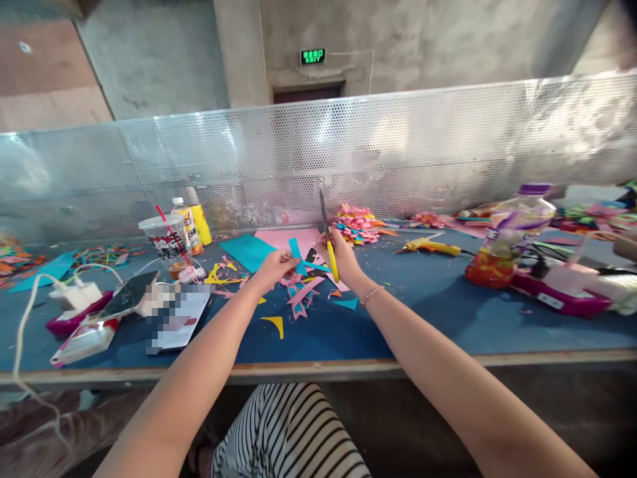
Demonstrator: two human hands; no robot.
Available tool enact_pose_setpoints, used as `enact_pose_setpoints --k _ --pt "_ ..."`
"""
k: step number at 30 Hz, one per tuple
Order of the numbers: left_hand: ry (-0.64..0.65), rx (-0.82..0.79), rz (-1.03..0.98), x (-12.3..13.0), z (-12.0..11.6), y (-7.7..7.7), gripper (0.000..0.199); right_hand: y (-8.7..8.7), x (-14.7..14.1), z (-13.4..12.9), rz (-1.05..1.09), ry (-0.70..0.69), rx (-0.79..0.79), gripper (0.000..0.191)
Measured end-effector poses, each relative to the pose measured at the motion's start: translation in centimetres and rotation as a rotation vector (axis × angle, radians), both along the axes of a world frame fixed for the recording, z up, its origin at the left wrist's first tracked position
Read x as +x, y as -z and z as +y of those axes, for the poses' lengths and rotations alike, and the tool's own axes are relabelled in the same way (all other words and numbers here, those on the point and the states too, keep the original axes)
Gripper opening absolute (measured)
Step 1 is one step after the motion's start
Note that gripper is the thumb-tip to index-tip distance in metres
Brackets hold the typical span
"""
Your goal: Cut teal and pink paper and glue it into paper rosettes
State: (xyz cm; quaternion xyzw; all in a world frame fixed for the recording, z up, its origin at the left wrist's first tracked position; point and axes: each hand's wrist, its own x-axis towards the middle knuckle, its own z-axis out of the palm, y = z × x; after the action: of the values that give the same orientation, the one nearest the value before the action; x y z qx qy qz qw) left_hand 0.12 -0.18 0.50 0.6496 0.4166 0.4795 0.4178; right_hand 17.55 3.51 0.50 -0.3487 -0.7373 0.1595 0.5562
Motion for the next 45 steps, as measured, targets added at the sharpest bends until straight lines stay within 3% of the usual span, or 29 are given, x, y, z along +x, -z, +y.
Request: enact_pose_setpoints --k 4,10,23,31,45 --pt "-0.188 0.046 -0.302 -0.4 0.8 -0.3 0.032 0.1 0.2 -0.3 -0.106 -0.042 -0.062 0.027" --pt "-0.261 0.176 -0.552 -1.1 1.6 -0.4 0.031 0.5 0.0 -0.6 -0.437 0.009 -0.156 0.029" --pt "-0.256 0.167 -0.556 -1.1 1.3 -0.6 0.025 0.4 -0.1 -2.1 -0.626 -0.003 -0.061 0.034" --pt "-0.236 0.141 -0.482 -0.7 1.2 -0.5 0.027 -0.2 -0.4 -2.8 -0.61 -0.034 -0.1 0.032" --pt "-0.215 0.11 -0.438 -0.6 0.9 -0.7 0.03 0.5 -0.5 -1.8 -0.588 -0.041 -0.071 0.031"
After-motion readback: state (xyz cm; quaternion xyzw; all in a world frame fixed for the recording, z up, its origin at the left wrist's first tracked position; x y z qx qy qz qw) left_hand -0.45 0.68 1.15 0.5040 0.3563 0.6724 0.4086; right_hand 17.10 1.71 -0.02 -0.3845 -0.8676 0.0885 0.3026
